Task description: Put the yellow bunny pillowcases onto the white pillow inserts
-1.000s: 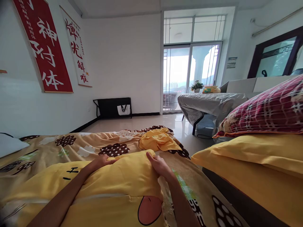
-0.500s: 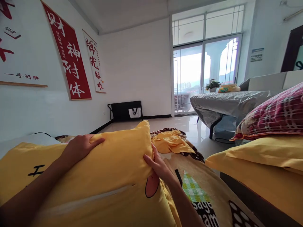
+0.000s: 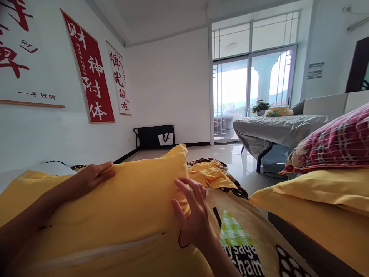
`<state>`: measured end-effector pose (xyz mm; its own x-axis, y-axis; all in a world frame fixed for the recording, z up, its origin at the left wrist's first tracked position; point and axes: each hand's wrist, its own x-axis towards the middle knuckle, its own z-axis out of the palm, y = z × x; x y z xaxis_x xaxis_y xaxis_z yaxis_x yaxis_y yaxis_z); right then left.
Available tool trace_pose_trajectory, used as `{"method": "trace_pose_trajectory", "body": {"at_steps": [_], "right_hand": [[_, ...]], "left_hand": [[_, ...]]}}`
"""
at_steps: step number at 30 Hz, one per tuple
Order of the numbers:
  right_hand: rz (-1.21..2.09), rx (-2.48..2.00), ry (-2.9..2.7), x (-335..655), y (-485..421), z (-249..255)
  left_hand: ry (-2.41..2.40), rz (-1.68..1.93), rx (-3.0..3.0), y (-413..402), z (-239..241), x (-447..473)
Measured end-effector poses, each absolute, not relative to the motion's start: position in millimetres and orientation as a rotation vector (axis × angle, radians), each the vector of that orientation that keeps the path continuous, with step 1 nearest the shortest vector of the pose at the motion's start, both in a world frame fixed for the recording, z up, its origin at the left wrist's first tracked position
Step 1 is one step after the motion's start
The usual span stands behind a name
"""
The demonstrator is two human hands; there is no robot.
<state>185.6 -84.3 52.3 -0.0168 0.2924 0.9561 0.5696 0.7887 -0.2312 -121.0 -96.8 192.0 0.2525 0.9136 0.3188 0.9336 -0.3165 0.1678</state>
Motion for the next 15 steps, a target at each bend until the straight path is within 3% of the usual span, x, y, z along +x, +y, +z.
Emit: {"method": "trace_pose_trajectory", "body": {"at_steps": [5, 15], "right_hand": [[-0.328, -0.537, -1.961, 156.5, -123.1, 54.7], [-0.669, -0.653, -1.950, 137.2, -127.6, 42.0]], "left_hand": [[-1.780, -0.627, -2.376, -91.7, 185.0, -118.0], [-1.877, -0.573, -2.337, -99.3, 187.6, -112.7]]}}
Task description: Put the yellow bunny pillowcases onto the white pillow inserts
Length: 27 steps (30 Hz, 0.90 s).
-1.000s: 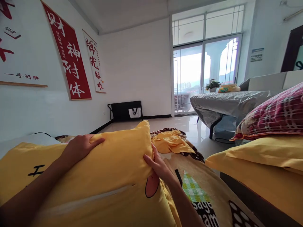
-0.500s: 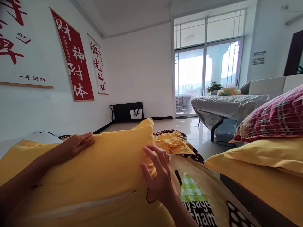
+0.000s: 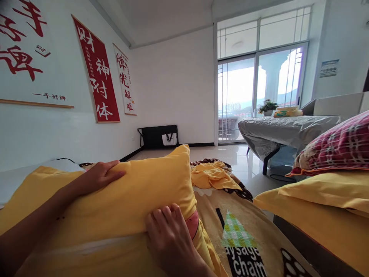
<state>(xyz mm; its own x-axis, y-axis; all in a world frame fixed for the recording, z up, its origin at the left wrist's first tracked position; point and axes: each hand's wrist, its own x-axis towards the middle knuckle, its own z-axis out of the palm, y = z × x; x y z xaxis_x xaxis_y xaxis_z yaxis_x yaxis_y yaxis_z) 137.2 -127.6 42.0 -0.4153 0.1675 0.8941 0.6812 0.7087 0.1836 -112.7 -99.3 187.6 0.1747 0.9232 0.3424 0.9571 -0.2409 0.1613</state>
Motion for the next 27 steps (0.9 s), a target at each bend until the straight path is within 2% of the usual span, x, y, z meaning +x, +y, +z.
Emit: {"method": "trace_pose_trajectory", "body": {"at_steps": [6, 16, 22, 27], "right_hand": [[-0.820, -0.768, -1.728, 125.8, -123.4, 34.6], [-0.746, -0.703, -1.681, 123.9, -104.0, 22.4], [-0.938, -0.796, -1.524, 105.8, -117.1, 35.8], [-0.813, -0.779, -1.562, 102.5, -127.1, 53.2]], "left_hand": [[-1.799, -0.534, -2.295, -91.8, 175.1, -111.7], [-1.895, -0.641, -2.299, -83.8, 160.9, -115.4], [-1.864, -0.617, -2.199, -105.4, 162.4, -103.7], [-1.842, -0.655, -2.118, -120.5, 164.2, -101.0]]}}
